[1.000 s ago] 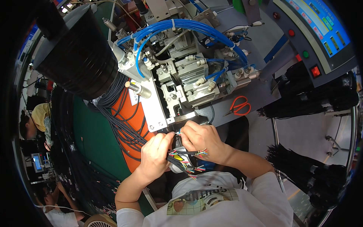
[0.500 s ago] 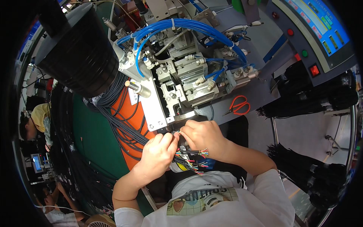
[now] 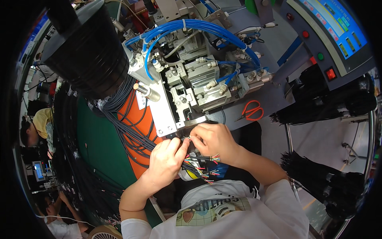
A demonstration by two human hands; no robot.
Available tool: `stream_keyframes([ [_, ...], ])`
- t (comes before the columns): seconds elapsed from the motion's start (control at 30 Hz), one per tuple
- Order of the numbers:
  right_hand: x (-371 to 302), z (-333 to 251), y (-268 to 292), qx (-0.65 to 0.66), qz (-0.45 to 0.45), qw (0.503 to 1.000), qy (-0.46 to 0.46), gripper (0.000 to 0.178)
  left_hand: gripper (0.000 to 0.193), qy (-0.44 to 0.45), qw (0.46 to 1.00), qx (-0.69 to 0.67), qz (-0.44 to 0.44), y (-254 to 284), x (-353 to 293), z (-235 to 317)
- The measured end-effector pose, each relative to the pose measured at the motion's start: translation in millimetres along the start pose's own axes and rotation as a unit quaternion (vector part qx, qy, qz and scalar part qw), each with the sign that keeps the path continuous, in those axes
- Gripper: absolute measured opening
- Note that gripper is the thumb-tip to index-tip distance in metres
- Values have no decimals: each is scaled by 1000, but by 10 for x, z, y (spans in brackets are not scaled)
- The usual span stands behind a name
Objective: The person picks up a bundle of cables, sorts the wire ends by hand, and inserts the individual wires one by one into a machine.
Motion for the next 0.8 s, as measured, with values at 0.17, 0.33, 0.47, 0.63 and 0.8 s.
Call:
stream_keyframes([
  [0.17, -151, 409, -240, 241, -10, 960, -146, 6, 41, 41, 992, -105, 52, 78, -129, -178],
  [0.33, -122, 101, -73, 72, 54, 996, -5, 11, 46, 4, 997, -59, 42, 43, -135, -109],
  [0.47, -121, -67, -19, 26, 98, 993, 62, 12, 47, -12, 999, -31, 0, 22, -91, -62],
  [0.63, -96, -92, 23, -16, 111, 991, 67, 10, 48, -13, 999, -27, -12, -14, -69, -48],
  [0.8, -29, -75, 4, -80, 39, 996, 24, 5, 46, 21, 999, -34, 2, 17, -53, -100],
])
Point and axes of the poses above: each hand's wrist, its own x-axis towards the middle knuckle, its own y-axis out of the back of the hand, z = x × y, the point moved 10 cm from there along x, towards the middle knuckle, and after that the axes turned 5 degrees about -z, right-handed, at the moved point
